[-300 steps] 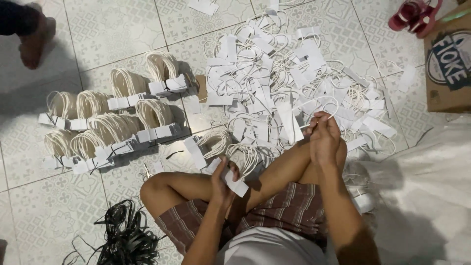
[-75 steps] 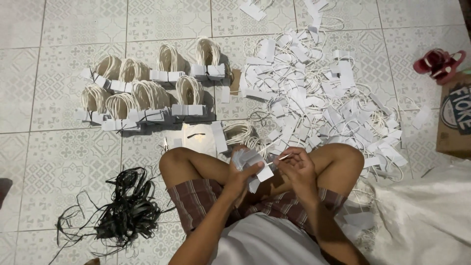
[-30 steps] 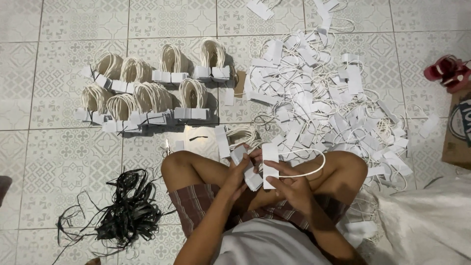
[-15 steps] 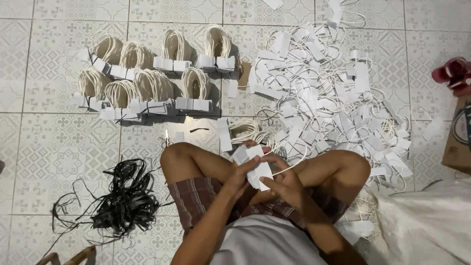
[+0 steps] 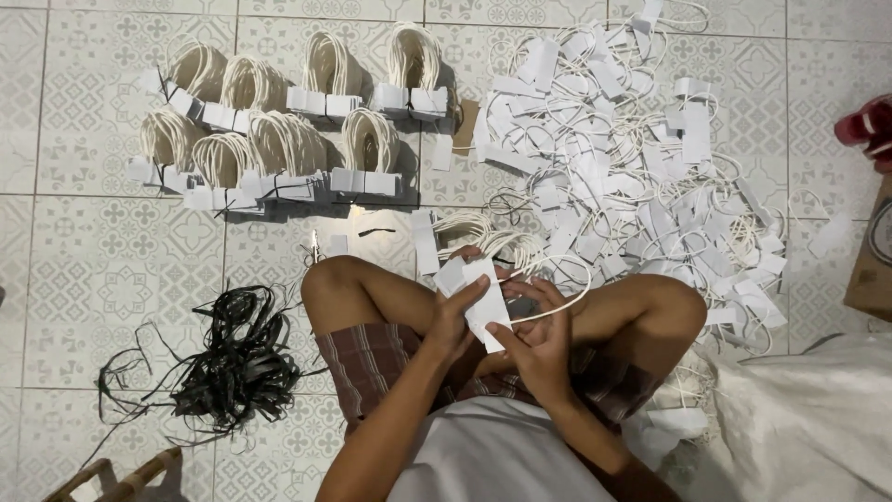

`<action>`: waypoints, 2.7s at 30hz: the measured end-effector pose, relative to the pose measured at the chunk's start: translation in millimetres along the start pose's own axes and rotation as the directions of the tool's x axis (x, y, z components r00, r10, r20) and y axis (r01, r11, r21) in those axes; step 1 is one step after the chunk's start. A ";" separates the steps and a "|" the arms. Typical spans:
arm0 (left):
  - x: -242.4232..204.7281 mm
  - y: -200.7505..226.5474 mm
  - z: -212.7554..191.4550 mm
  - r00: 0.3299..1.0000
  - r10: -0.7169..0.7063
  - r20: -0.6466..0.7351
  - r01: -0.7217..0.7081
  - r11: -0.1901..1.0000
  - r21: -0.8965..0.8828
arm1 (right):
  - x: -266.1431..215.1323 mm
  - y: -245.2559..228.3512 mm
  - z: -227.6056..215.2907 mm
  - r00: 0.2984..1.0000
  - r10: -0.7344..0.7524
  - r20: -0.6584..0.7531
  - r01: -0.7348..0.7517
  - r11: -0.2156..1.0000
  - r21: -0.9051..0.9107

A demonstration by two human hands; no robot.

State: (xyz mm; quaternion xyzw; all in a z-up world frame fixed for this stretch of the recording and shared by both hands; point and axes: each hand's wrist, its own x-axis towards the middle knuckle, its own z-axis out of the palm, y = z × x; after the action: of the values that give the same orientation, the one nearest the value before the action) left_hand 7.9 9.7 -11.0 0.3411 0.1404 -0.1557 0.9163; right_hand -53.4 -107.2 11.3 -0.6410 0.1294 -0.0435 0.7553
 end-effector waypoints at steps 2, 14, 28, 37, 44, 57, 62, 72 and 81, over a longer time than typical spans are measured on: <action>-0.9 -1.2 -2.2 1.000 0.010 0.003 -0.010 0.999 -0.046 | -0.2 3.7 -3.4 0.999 -0.001 -0.036 0.001 1.000 -0.005; -7.2 8.5 12.5 0.989 0.068 0.134 -0.052 0.992 -0.114 | 11.9 13.6 -15.5 0.991 -0.038 -0.126 0.046 0.997 0.057; 4.5 -15.5 -13.5 0.962 0.057 0.266 -0.037 0.996 -0.080 | 6.8 16.3 -13.7 0.991 -0.128 -0.043 0.128 0.992 -0.001; 10.3 -26.3 -27.1 0.986 0.067 0.154 -0.034 0.978 -0.204 | -2.6 56.8 -28.3 0.991 -0.135 0.017 0.136 0.987 -0.082; -2.2 3.1 -5.7 0.997 0.060 0.048 -0.045 0.962 -0.268 | -4.9 22.2 -14.0 0.933 -0.357 0.048 0.360 0.921 -0.150; -12.6 -67.5 -3.2 0.990 -0.105 -0.093 0.083 0.974 -0.210 | 29.7 72.4 -20.2 0.535 -0.806 -0.254 0.719 0.592 -0.364; -7.4 -29.9 13.1 1.000 -0.009 0.008 0.010 0.963 -0.270 | 28.2 70.2 -3.1 0.530 -0.818 -0.224 0.753 0.576 -0.319; 6.1 7.2 -22.0 0.996 0.007 -0.089 -0.038 0.939 -0.342 | 48.6 46.3 -30.5 0.725 -0.686 -0.058 0.590 0.662 -0.462; 12.1 4.4 -35.2 0.996 0.010 -0.093 -0.034 0.966 -0.256 | 160.4 97.0 -98.7 0.994 -0.102 0.036 0.098 0.714 -0.694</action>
State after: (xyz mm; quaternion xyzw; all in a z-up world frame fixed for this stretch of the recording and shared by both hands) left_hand 15.3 34.2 -38.5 0.2278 0.1970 -0.1103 0.9472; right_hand 66.5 -221.9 -120.4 -0.8831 0.1033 -0.0344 0.4564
